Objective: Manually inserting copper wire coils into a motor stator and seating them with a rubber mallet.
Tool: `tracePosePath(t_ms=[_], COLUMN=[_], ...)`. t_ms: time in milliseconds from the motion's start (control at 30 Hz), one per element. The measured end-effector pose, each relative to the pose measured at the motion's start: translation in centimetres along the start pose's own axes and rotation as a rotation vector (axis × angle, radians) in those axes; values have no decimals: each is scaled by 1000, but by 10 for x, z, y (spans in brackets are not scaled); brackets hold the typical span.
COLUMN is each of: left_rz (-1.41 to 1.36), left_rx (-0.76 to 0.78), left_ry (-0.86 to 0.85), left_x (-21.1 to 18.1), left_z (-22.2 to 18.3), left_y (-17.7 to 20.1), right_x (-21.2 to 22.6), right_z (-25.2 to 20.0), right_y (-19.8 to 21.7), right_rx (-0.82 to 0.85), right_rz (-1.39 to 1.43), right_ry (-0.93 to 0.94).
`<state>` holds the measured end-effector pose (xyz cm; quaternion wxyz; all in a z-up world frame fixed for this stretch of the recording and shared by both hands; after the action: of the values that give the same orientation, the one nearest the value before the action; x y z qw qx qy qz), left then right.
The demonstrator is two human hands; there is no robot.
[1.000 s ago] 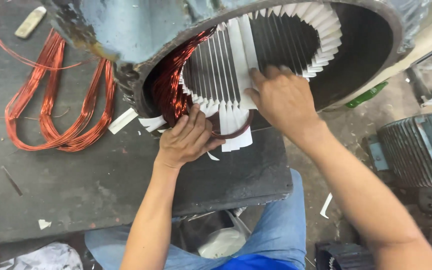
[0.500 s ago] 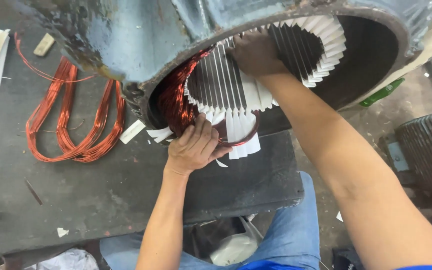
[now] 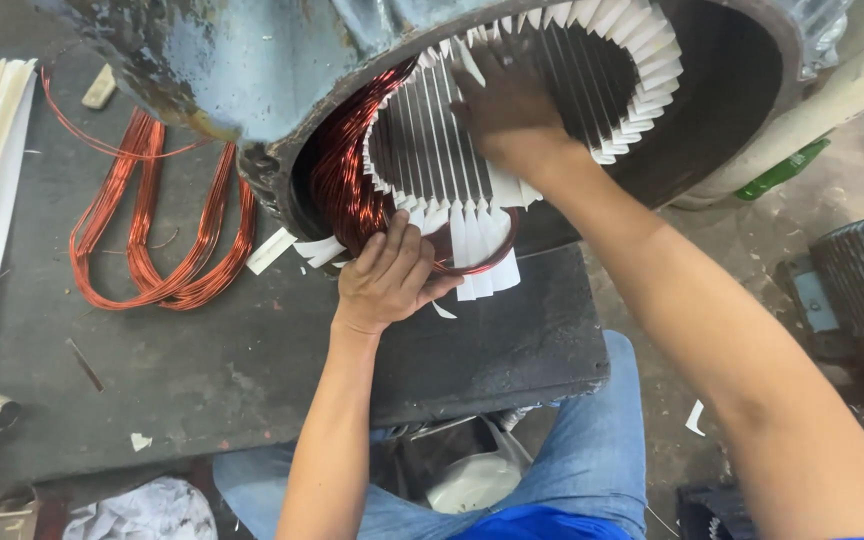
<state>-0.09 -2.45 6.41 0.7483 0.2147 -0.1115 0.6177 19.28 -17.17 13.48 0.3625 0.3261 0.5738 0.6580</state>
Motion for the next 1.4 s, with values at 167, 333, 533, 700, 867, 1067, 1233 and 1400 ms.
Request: tracePosePath(t_ms=[167,333,533,700,867,1067,1233,1400], left_rz=[-14,-24,-114,-137,-102,-111,-96,-77], left_rx=[27,75,146,152,97,88,96,101], left_ry=[43,16,33,60,105,132,107,127], left_x=[-12,-13,-16,-16,-23,-24,-24,-28], left_z=[-21,-12,-20,-24,-45,-45,-41,-47], left_y=[-9,3,3,-3,-19,-18,-17,-22], right_x=[58,87,94,98,100,105,93,85], right_z=[-91,-117,-127,-126,-103,-108,-113,-114], right_y=[25,14,-7,6,4,-4,-17,-3], right_rx=[-313,-370,-476,-430,-390,-498,-586,-476], right_rz=[530,920,1019,894,631,596,1034,1128], right_ry=[219,308,233,278,335,336,261,341])
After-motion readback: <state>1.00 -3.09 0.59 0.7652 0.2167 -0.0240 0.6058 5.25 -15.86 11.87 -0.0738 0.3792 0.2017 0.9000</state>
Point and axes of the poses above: each hand's wrist, its own z-axis towards the middle knuckle, its own y-axis out of the back of the hand, x = y × z, the point moved 5 cm from there along z, towards the middle knuckle, and after that the axes turned 7 degrees about z, right-handed, at the moved point
